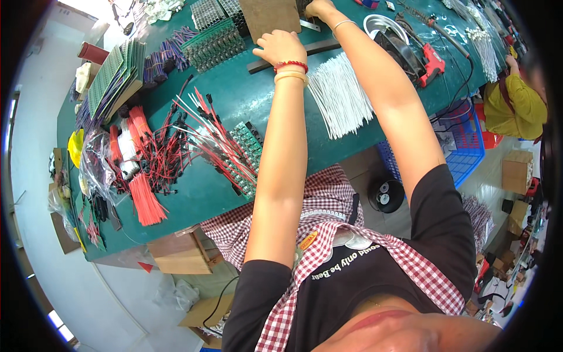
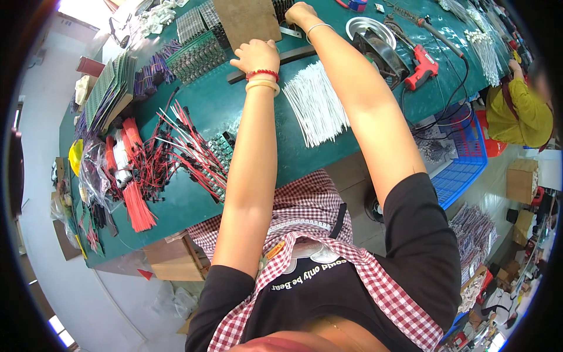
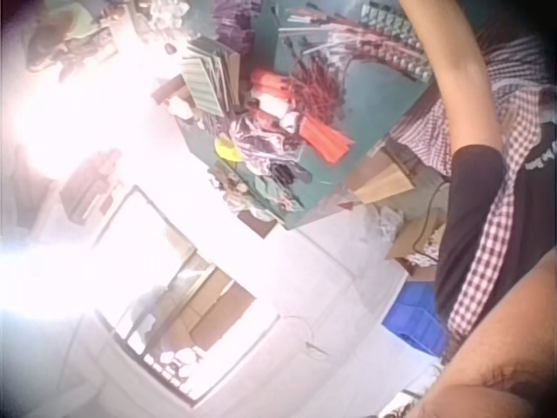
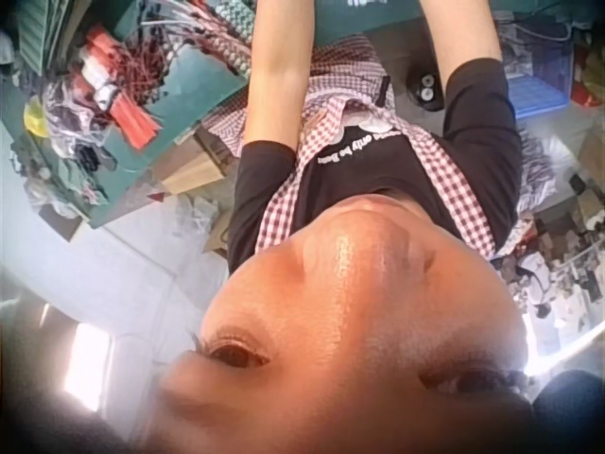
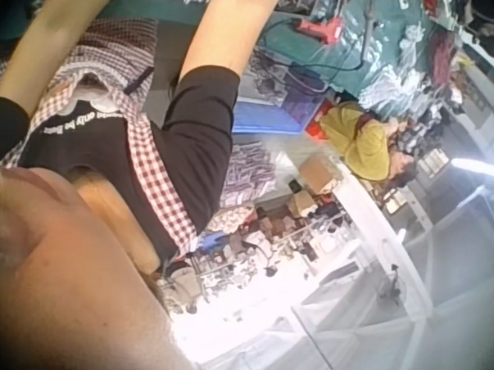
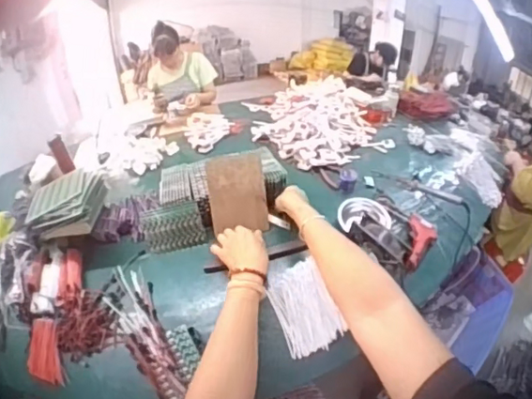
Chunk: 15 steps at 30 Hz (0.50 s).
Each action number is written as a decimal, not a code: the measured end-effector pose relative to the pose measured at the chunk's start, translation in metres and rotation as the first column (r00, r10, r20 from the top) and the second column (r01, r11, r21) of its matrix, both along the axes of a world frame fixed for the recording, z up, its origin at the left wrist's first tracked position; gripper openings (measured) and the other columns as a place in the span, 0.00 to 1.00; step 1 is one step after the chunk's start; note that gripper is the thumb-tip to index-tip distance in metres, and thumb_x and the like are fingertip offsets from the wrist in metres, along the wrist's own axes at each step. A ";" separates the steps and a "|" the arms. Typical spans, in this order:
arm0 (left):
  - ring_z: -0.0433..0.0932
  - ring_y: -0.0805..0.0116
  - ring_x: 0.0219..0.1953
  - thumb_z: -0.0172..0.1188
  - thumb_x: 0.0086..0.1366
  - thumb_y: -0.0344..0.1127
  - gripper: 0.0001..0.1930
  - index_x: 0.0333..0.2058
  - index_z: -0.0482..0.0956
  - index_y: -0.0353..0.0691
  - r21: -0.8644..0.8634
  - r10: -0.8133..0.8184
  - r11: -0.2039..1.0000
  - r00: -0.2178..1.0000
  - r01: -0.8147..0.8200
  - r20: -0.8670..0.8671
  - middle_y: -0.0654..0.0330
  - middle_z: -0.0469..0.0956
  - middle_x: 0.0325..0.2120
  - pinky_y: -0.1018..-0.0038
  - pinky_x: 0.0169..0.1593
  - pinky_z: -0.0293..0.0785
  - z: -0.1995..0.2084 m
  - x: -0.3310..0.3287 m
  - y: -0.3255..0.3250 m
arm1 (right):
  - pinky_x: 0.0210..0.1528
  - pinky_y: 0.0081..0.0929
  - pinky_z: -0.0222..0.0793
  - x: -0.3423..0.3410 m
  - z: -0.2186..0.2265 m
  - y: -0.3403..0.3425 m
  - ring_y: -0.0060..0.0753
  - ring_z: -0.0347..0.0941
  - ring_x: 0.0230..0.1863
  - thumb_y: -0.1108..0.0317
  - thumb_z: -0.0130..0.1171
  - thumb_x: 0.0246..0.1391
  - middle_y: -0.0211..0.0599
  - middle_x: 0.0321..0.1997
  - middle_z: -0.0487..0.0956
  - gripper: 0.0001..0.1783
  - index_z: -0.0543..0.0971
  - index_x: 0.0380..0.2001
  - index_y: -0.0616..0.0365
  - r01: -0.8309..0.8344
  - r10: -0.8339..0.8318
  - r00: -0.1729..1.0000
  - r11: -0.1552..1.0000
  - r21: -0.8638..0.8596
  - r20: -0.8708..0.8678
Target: Insert red and white wires into a circuit board to assemble a lighting component.
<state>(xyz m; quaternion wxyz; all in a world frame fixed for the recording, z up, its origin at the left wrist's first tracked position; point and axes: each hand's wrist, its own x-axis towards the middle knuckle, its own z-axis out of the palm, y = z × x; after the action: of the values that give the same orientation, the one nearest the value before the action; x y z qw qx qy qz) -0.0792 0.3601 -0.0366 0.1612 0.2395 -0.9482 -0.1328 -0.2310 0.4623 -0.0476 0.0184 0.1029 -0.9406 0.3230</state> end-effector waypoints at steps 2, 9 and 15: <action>0.75 0.57 0.50 0.63 0.60 0.48 0.17 0.40 0.83 0.42 -0.003 -0.035 0.999 0.995 0.035 0.096 0.54 0.80 0.43 0.57 0.55 0.60 0.009 -0.007 0.021 | 0.49 0.35 0.77 -0.032 0.007 0.019 0.47 0.80 0.50 0.61 0.71 0.44 0.54 0.44 0.83 0.19 0.85 0.38 0.63 0.309 -0.334 0.920 0.940 0.144 0.205; 0.82 0.61 0.41 0.64 0.59 0.43 0.09 0.33 0.87 0.47 0.077 -0.137 0.989 0.978 0.127 0.155 0.57 0.84 0.37 0.57 0.56 0.59 0.019 -0.025 0.038 | 0.53 0.42 0.75 -0.091 -0.040 0.061 0.56 0.76 0.54 0.63 0.69 0.46 0.60 0.48 0.80 0.20 0.83 0.41 0.65 0.585 -0.595 0.803 0.796 -0.157 -0.024; 0.82 0.61 0.41 0.62 0.58 0.35 0.06 0.34 0.85 0.46 0.022 -0.014 1.000 0.992 0.012 0.126 0.58 0.83 0.37 0.57 0.52 0.63 -0.013 -0.019 -0.017 | 0.53 0.44 0.75 -0.006 -0.008 -0.025 0.59 0.76 0.52 0.65 0.67 0.45 0.62 0.46 0.80 0.18 0.83 0.39 0.67 0.304 -0.296 0.950 0.950 -0.075 0.101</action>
<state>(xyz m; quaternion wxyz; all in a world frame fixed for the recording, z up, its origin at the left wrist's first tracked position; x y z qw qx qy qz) -0.0981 0.3429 -0.0498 0.0974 0.2429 -0.9566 -0.1283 -0.2371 0.4369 -0.0554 0.0300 -0.0567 -0.9298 0.3624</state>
